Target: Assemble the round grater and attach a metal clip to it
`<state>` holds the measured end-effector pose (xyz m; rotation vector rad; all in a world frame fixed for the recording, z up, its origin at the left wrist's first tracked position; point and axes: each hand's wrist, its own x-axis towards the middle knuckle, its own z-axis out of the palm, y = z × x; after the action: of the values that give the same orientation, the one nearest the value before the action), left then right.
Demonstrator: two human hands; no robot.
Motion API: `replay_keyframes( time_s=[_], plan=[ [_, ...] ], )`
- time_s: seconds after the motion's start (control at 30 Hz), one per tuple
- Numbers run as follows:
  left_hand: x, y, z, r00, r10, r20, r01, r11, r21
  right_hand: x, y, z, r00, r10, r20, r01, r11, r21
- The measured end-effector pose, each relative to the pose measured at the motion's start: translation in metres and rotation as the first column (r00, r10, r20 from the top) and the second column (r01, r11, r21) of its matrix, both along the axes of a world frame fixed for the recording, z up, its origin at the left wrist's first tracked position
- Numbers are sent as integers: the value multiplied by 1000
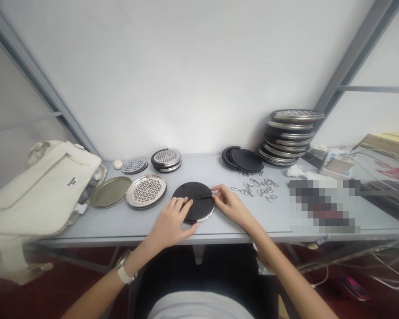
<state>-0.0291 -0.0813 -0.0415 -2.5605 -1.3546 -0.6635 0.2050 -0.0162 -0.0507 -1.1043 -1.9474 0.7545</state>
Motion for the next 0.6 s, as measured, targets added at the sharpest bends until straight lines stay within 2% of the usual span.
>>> replay_keyframes(
  time_s=[0.3,0.6],
  plan=[
    [0,0,0,1000,-1,0,1,1000,-1,-1,-1,1,1000,-15,7,15,1000,19],
    [0,0,0,1000,-1,-3,1,1000,4,-2,-1,4,996,-37,-82,42,997,63]
  ],
)
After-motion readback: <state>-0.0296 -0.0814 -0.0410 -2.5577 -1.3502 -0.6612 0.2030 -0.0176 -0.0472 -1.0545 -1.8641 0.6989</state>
